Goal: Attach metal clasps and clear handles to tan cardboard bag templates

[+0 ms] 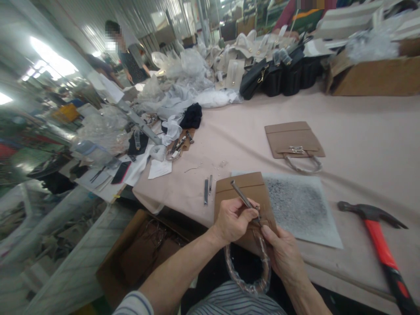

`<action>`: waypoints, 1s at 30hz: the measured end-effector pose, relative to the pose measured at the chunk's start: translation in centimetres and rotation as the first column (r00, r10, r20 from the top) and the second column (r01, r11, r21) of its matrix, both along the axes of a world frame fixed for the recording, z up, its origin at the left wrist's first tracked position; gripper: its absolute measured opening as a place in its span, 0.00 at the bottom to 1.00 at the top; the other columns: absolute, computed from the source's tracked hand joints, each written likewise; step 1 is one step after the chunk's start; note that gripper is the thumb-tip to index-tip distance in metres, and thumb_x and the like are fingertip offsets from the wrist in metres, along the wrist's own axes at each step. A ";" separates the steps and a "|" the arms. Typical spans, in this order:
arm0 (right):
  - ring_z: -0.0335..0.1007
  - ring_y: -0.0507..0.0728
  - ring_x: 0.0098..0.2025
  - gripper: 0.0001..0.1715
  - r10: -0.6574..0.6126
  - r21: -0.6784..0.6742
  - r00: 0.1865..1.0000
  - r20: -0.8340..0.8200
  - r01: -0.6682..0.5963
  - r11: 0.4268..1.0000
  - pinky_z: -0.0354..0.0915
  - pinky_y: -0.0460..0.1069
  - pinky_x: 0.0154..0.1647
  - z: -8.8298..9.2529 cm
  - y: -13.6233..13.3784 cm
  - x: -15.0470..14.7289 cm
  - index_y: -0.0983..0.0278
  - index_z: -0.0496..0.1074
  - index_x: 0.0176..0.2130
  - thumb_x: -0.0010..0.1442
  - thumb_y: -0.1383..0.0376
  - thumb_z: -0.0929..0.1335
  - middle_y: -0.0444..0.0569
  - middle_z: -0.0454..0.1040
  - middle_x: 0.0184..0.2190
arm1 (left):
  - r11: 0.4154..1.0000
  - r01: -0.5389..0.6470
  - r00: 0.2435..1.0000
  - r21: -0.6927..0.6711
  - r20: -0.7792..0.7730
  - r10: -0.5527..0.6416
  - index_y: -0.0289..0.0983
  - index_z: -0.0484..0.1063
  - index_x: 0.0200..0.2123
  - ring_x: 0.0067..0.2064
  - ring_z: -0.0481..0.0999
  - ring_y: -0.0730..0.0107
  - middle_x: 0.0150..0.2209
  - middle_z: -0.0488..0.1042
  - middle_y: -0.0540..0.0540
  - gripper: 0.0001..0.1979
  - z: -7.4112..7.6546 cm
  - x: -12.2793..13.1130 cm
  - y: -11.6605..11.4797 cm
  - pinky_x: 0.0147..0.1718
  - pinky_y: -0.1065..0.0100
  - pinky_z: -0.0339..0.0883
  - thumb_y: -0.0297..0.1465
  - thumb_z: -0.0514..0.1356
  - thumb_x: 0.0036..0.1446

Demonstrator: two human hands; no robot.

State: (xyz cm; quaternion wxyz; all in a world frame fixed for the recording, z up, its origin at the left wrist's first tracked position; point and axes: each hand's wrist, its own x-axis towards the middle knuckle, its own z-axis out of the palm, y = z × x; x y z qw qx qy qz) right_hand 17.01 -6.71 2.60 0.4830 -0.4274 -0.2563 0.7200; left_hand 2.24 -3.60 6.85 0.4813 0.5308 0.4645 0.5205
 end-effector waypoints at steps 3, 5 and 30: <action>0.76 0.65 0.40 0.25 0.043 0.040 0.998 0.038 -0.045 0.998 0.71 0.58 0.48 0.0 1.1 0.4 0.62 0.81 0.40 0.47 0.50 0.79 0.53 0.81 0.37 | 1.000 0.006 0.999 0.029 -0.052 -0.004 0.33 0.79 0.37 0.38 0.80 0.65 0.37 0.82 0.41 0.10 0.1 -0.1 1.2 0.41 0.67 0.76 0.35 0.64 0.58; 0.76 0.64 0.42 0.26 0.084 0.085 0.996 0.034 -0.086 0.993 0.68 0.58 0.52 0.3 2.1 0.4 0.62 0.81 0.43 0.48 0.51 0.79 0.53 0.81 0.40 | 1.000 0.000 0.997 0.027 -0.077 0.003 0.34 0.79 0.36 0.36 0.80 0.66 0.36 0.82 0.42 0.08 0.2 -0.2 2.6 0.39 0.68 0.75 0.33 0.64 0.57; 0.78 0.67 0.35 0.31 -0.158 -0.107 0.861 0.484 0.237 0.966 0.75 0.59 0.39 1.0 -1.5 7.7 0.62 0.80 0.35 0.35 0.47 0.80 0.55 0.81 0.32 | 0.975 0.138 0.874 0.172 -0.485 -0.038 0.36 0.79 0.36 0.38 0.82 0.63 0.36 0.83 0.44 0.05 -5.1 -0.2 5.3 0.42 0.66 0.76 0.30 0.65 0.56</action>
